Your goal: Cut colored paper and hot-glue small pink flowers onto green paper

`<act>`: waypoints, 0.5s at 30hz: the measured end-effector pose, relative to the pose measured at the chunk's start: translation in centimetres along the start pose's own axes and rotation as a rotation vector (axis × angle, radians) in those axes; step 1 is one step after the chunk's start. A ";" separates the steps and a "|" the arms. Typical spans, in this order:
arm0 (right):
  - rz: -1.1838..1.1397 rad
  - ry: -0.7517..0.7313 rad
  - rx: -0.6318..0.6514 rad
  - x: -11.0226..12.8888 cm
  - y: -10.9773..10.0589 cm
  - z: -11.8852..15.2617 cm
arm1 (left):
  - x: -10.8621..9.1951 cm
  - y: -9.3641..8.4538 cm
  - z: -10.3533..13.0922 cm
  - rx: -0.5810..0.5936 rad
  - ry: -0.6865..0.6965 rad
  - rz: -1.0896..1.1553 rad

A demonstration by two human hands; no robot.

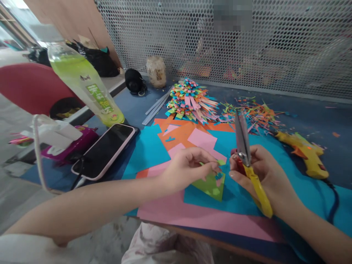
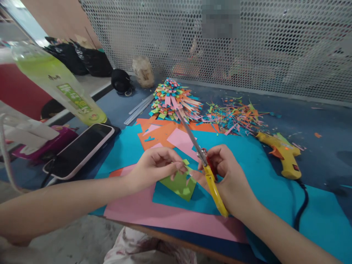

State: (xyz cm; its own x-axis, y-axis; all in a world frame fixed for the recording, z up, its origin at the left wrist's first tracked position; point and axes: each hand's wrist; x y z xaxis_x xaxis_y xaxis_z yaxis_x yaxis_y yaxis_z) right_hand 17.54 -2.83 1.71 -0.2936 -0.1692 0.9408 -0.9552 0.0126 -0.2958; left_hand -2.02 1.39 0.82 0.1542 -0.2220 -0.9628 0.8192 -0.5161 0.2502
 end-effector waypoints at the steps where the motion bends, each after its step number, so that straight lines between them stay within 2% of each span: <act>1: 0.047 -0.014 0.014 -0.1 -0.2 0.1 | -0.1 -0.1 -0.1 -0.023 0.041 0.031; 4: 0.192 -0.057 0.084 -0.4 -0.8 0.2 | -0.3 -0.4 -0.3 -0.091 0.145 0.139; 11: 0.379 -0.062 0.171 -0.1 -0.9 0.5 | -1.4 -0.3 0.0 -0.154 0.263 0.303; 15: 0.421 -0.089 0.167 -0.3 -0.7 0.8 | -1.8 0.1 0.5 -0.118 0.303 0.335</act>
State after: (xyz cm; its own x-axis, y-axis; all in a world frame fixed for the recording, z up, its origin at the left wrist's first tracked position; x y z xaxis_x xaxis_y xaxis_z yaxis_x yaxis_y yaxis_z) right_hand 18.32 -3.55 1.49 -0.6435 -0.2678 0.7171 -0.7319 -0.0590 -0.6788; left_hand -2.49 1.38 2.63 0.5610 -0.0994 -0.8219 0.7515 -0.3553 0.5559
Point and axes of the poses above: each hand's wrist, its own z-axis away from the middle knuckle, its own y-axis out of the palm, x = y × z, and after that the axes turned 4 degrees about -y, right-handed
